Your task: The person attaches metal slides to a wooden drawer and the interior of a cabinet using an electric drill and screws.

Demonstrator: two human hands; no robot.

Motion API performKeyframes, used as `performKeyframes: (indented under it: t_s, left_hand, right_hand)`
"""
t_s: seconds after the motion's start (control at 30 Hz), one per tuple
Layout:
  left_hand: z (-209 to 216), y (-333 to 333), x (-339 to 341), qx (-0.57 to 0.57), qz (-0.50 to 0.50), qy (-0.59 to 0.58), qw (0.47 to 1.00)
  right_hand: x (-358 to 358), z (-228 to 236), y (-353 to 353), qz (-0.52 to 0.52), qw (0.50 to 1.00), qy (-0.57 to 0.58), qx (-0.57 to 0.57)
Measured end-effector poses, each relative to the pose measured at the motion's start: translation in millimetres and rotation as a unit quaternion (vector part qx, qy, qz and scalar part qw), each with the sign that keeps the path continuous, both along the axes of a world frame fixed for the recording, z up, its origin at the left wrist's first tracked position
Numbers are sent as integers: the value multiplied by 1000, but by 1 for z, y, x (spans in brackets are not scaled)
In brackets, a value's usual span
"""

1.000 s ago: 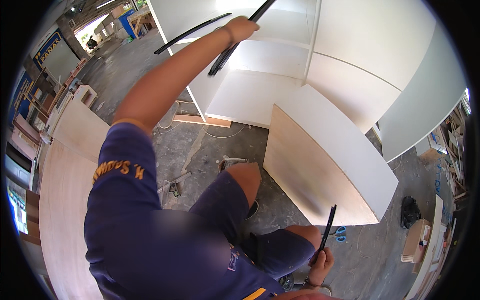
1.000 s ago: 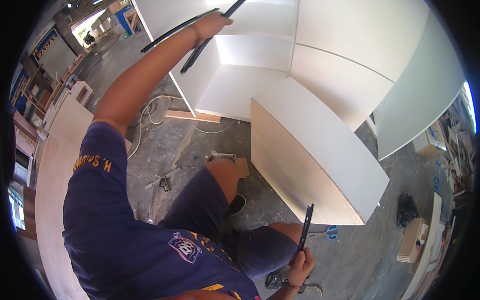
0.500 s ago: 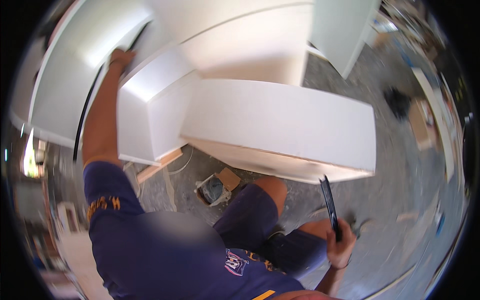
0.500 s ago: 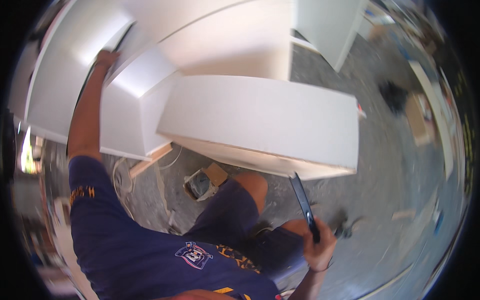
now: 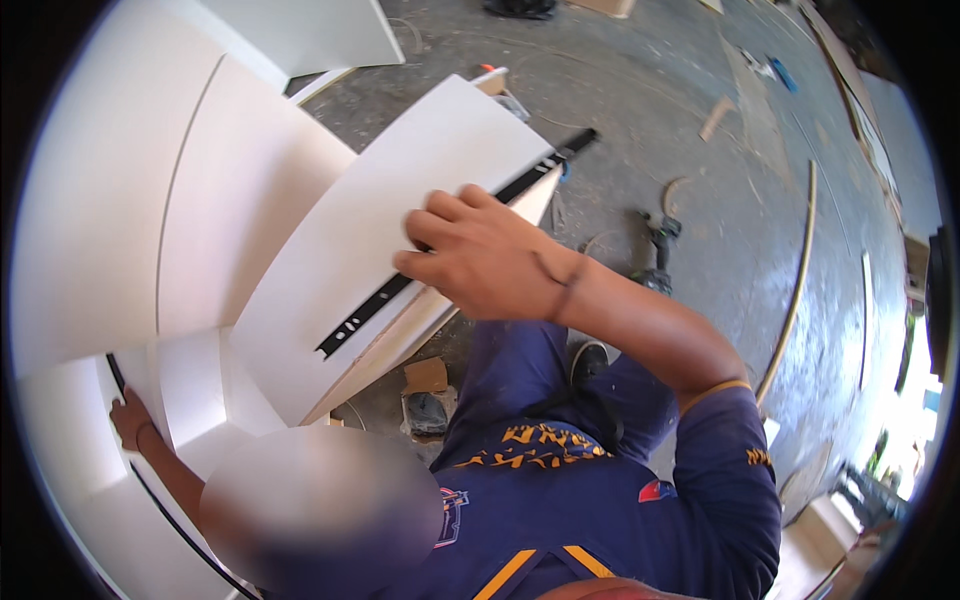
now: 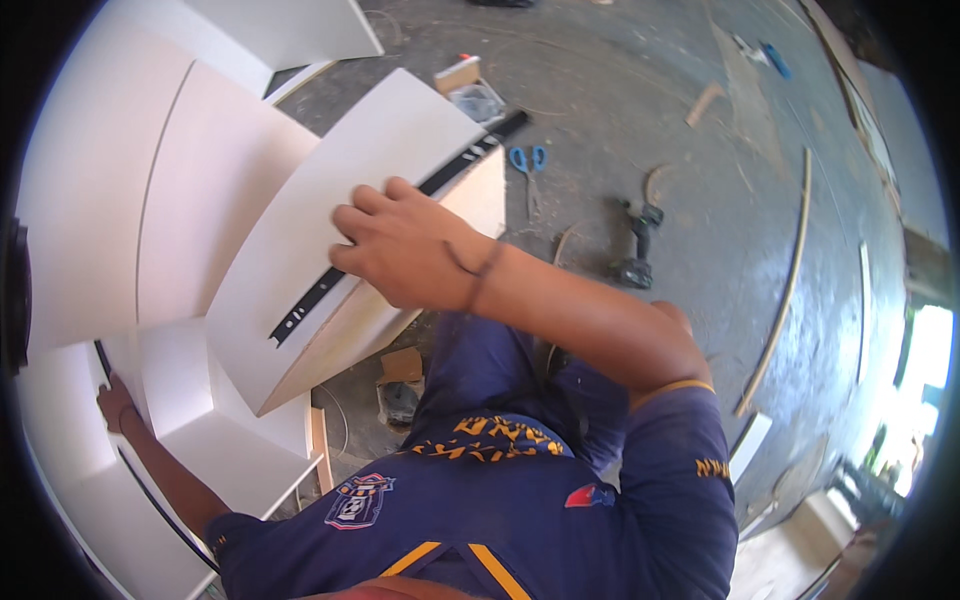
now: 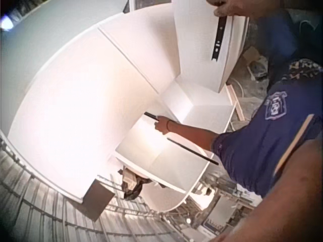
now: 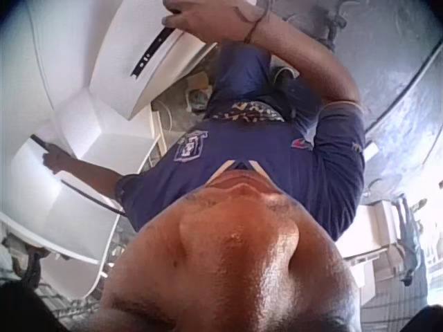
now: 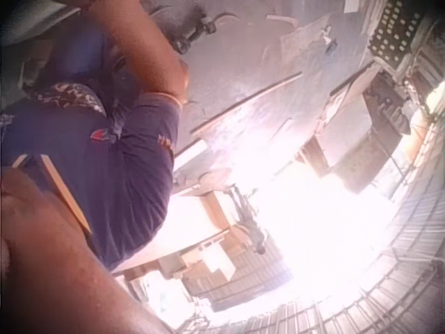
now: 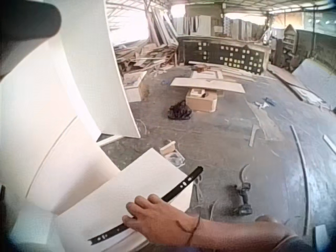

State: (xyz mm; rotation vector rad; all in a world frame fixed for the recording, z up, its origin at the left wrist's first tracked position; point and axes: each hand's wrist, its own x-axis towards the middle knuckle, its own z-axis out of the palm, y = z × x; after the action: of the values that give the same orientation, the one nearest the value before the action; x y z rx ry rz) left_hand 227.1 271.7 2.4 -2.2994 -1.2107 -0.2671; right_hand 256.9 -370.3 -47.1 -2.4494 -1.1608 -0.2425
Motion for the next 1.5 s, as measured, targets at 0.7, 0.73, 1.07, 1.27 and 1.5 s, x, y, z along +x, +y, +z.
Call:
performKeyframes:
  t_s: [0.7, 0.73, 1.07, 1.27, 1.5]
  left_hand:
    - [11, -303, -21, -158, -454, -267, 835]
    - [10, -338, -11, -232, -459, -216, 830]
    - [-23, -528, 41, -407, -609, 10, 681]
    - [-33, -569, 46, -357, -543, -27, 760]
    - [-43, -581, 41, -346, -488, -69, 798]
  right_hand:
    - [23, -23, 19, 9, 998, -52, 38]
    - [25, -17, 11, 14, 999, -47, 17]
    - [127, -28, -200, -152, 935, 24, 318]
    - [229, -301, -326, -390, 829, 269, 296]
    - [221, -463, -302, -412, 886, 212, 10]
